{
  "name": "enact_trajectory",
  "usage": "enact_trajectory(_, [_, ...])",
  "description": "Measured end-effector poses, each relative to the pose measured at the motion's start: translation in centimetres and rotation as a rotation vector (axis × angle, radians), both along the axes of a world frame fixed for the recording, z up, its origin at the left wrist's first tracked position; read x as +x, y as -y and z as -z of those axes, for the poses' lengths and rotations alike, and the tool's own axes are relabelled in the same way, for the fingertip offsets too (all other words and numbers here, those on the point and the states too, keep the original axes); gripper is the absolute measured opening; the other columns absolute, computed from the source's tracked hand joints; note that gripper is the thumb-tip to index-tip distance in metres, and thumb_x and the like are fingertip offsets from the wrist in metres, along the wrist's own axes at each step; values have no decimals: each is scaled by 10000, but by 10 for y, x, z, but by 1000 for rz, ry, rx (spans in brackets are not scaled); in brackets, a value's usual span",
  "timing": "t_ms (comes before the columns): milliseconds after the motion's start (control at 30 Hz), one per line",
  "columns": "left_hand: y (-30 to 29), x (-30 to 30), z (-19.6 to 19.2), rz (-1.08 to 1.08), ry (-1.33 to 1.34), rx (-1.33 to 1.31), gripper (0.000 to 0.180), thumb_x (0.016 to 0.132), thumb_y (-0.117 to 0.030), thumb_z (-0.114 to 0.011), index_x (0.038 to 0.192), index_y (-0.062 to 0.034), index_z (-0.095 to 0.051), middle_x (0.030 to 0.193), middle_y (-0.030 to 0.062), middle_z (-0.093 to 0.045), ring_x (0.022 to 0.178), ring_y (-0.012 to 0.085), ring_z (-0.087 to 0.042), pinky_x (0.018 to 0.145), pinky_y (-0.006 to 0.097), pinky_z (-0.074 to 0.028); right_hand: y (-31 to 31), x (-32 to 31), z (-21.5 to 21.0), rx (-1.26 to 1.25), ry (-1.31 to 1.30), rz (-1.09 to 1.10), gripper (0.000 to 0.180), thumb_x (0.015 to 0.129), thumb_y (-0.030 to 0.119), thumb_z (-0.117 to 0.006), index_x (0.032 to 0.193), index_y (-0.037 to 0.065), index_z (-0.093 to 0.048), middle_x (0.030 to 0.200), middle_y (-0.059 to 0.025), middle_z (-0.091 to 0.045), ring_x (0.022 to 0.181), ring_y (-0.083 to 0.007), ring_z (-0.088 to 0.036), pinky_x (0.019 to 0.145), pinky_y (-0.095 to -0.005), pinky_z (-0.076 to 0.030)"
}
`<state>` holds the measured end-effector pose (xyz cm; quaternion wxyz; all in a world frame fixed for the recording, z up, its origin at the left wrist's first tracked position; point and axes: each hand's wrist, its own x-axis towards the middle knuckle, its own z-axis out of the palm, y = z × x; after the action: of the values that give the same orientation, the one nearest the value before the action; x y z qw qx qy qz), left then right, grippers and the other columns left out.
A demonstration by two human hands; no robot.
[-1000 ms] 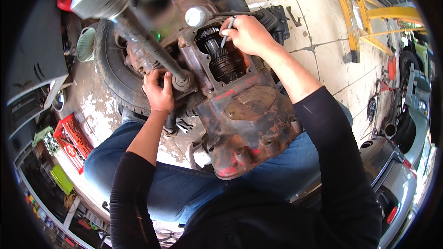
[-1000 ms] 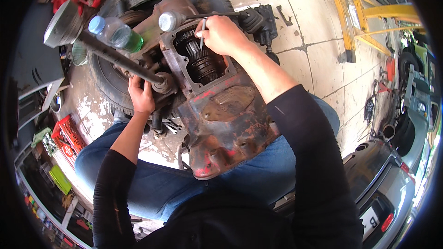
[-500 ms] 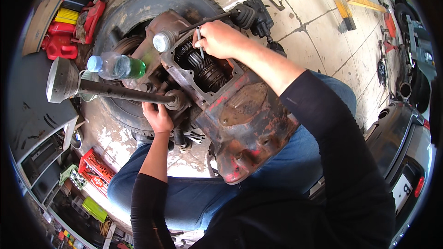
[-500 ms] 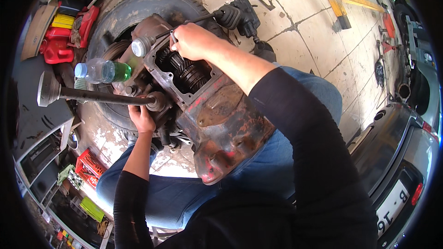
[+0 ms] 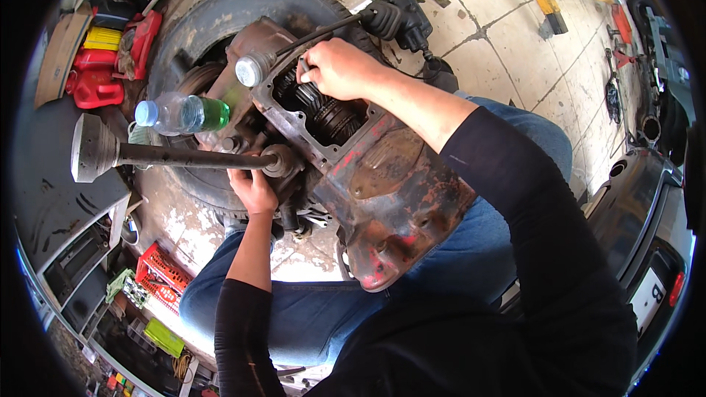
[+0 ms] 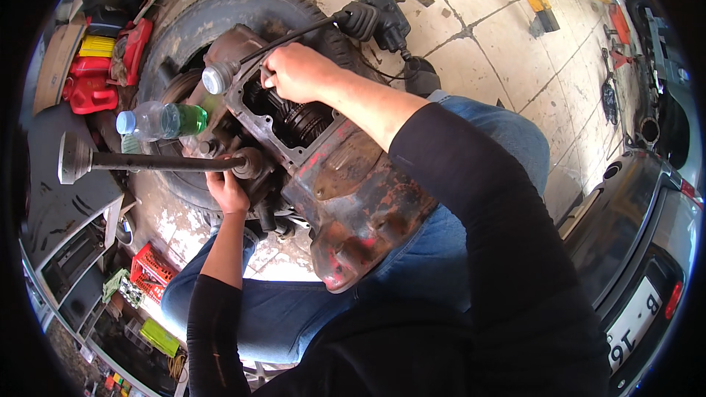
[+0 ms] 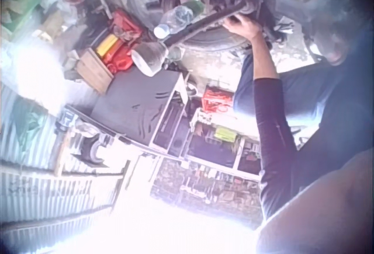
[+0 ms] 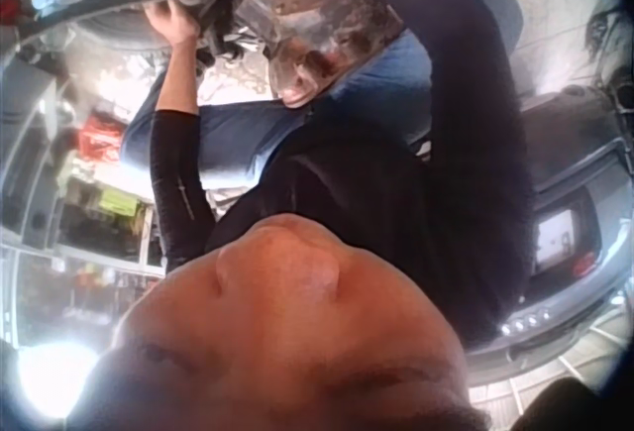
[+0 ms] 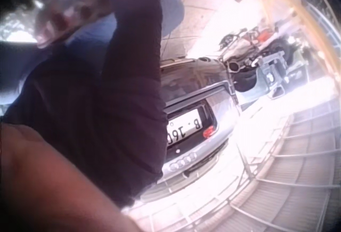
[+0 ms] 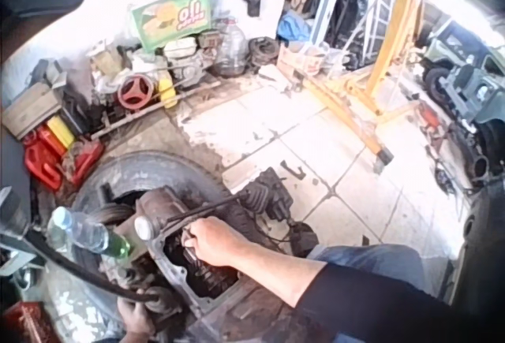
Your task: The person sits on the floor and uses a small metal tool to manipulate internal gears of a mechanical assembly resting on their lap. They repeatedly probe and adjust the gears while occasionally repositioning the assembly.
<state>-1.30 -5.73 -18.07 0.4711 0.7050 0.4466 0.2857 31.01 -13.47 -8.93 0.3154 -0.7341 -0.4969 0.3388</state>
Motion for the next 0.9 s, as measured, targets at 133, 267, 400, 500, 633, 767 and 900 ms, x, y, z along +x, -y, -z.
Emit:
enact_trajectory(133, [-1, 2, -2, 20, -29, 37, 219, 1011, -209, -687, 1009, 9, -708, 1084, 150, -688, 1049, 304, -631, 958, 417, -486, 1, 18, 13, 24, 57, 133, 114, 956, 148, -723, 1002, 64, -785, 967, -197, -773, 967, -389, -750, 890, -471, -578])
enact_trajectory(267, [-1, 0, -3, 19, -32, 56, 224, 1004, -212, -693, 1018, 10, -716, 1092, 168, -682, 1049, 320, -636, 961, 427, -490, -7, 0, 8, 12, 52, 125, 140, 973, 176, -723, 1000, 52, -782, 951, -208, -768, 946, -390, -752, 863, -467, -585])
enact_trajectory(400, [0, 2, -6, 25, -60, 71, 216, 999, -202, -693, 1032, 7, -736, 1090, 182, -676, 1057, 336, -643, 968, 442, -490, -9, 18, 16, 74, -260, 196, 149, 973, 170, -732, 992, 28, -776, 905, -201, -768, 888, -392, -760, 830, -448, -589])
enact_trajectory(500, [0, 0, -8, 24, -93, 110, 215, 996, -199, -683, 1051, -2, -750, 1079, 193, -670, 1028, 358, -640, 945, 456, -490, -2, 3, 17, 99, -92, 246, 143, 982, 158, -713, 985, 29, -773, 890, -206, -762, 873, -402, -755, 814, -453, -587])
enact_trajectory(633, [1, 2, -8, 9, -123, 134, 226, 996, -220, -677, 1070, -15, -737, 1030, 189, -670, 1010, 373, -609, 913, 470, -469, 1, 3, -2, 161, 301, 99, 154, 991, 151, -696, 1037, 23, -768, 865, -140, -775, 849, -238, -778, 784, -384, -592])
enact_trajectory(767, [0, 6, -11, 22, -214, 141, 230, 1002, -269, -672, 1050, -51, -723, 1004, 139, -686, 1045, 361, -574, 946, 471, -420, 10, 14, -40, -2, -191, 244, 180, 1054, 170, -664, 1103, 30, -767, 957, -107, -805, 877, -188, -789, 813, -338, -600])
enact_trajectory(900, [4, 11, -17, 0, -265, 142, 235, 1007, -310, -666, 982, -84, -724, 1004, 95, -698, 1055, 331, -572, 961, 458, -392, 49, 13, -95, -32, 95, 250, 216, 1022, 242, -698, 1058, 47, -783, 824, -128, -748, 710, -212, -698, 708, -371, -534])
